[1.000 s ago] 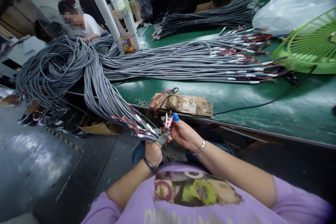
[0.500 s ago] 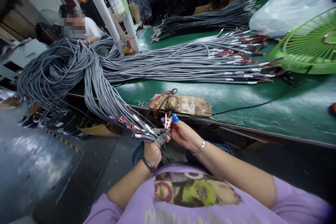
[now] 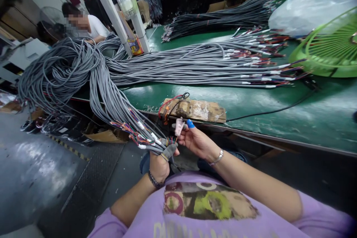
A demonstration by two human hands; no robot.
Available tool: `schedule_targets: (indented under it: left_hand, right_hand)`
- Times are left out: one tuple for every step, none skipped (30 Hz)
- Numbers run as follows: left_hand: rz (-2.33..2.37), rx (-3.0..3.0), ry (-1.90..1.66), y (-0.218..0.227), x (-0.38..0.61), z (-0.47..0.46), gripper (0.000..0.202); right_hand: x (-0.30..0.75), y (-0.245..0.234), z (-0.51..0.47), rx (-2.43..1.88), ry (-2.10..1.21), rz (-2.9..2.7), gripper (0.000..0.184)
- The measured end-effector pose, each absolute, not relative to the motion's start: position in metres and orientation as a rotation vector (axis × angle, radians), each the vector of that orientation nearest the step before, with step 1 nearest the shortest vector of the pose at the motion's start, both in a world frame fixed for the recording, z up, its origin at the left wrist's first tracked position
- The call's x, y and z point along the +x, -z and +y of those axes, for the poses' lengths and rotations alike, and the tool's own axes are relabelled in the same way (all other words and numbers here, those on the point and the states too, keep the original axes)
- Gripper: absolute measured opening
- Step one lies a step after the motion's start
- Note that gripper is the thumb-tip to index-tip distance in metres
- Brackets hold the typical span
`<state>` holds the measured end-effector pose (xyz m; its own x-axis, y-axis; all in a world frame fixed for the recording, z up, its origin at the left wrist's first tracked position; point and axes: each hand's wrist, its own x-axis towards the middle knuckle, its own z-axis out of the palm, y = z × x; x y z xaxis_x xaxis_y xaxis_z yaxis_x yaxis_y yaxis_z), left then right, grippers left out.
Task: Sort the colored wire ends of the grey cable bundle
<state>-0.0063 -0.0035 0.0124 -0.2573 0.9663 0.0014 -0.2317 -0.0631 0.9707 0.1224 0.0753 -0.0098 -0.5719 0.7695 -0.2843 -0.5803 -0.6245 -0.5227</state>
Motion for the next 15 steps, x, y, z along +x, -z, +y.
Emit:
schedule_targets:
  left_hand:
    - [1.198, 0.917, -1.52, -0.0143, -0.0068, -0.0051, 0.028]
    - [1.206, 0.913, -1.515, -0.0162, -0.0073, -0.0065, 0.028]
    - [1.216, 0.906, -1.511, -0.018, -0.0079, -0.0076, 0.027]
    - [1.227, 0.899, -1.51, -0.0196, -0.0086, -0.0083, 0.026]
    - [1.238, 0.893, -1.508, -0.0209, -0.0093, -0.0088, 0.025]
    - [1.25, 0.89, -1.501, -0.0219, -0.01, -0.0089, 0.025]
    - [1.262, 0.888, -1.495, -0.0224, -0.0107, -0.0088, 0.025]
    - [1.271, 0.884, -1.489, -0.0227, -0.0112, -0.0084, 0.025]
    - [1.276, 0.874, -1.487, -0.0226, -0.0115, -0.0078, 0.024]
    - [1.277, 0.859, -1.486, -0.0224, -0.0116, -0.007, 0.023]
    - [1.272, 0.841, -1.489, -0.0221, -0.0112, -0.0059, 0.022]
    - [1.262, 0.828, -1.492, -0.022, -0.0104, -0.0048, 0.02]
    - [1.253, 0.822, -1.494, -0.0221, -0.0091, -0.0035, 0.019]
    - [1.247, 0.825, -1.493, -0.0225, -0.0074, -0.002, 0.019]
    - [1.248, 0.831, -1.494, -0.0231, -0.0053, -0.0005, 0.021]
  right_hand:
    - [0.1225, 0.0086, 0.0757, -0.63, -2.209, -0.496, 0.042]
    - [0.1223, 0.0073, 0.0761, -0.624, -2.213, -0.511, 0.041]
    - [0.1219, 0.0058, 0.0764, -0.619, -2.212, -0.527, 0.04]
    - [0.1213, 0.0042, 0.0765, -0.616, -2.209, -0.545, 0.039]
    - [0.1207, 0.0027, 0.0766, -0.614, -2.204, -0.564, 0.038]
    - [0.1202, 0.0014, 0.0765, -0.612, -2.196, -0.582, 0.038]
    - [0.1198, 0.0004, 0.0764, -0.607, -2.186, -0.597, 0.037]
    - [0.1196, -0.0002, 0.0763, -0.601, -2.175, -0.607, 0.037]
    - [0.1195, -0.0005, 0.0762, -0.597, -2.168, -0.61, 0.036]
    - [0.1195, -0.0005, 0.0763, -0.594, -2.161, -0.607, 0.036]
    - [0.1195, -0.0002, 0.0766, -0.596, -2.155, -0.6, 0.035]
    - [0.1195, 0.0002, 0.077, -0.602, -2.152, -0.59, 0.035]
    - [0.1194, 0.0007, 0.0776, -0.61, -2.152, -0.577, 0.034]
    - [0.1191, 0.001, 0.0782, -0.62, -2.156, -0.561, 0.034]
    - [0.1187, 0.0012, 0.0789, -0.631, -2.163, -0.544, 0.034]
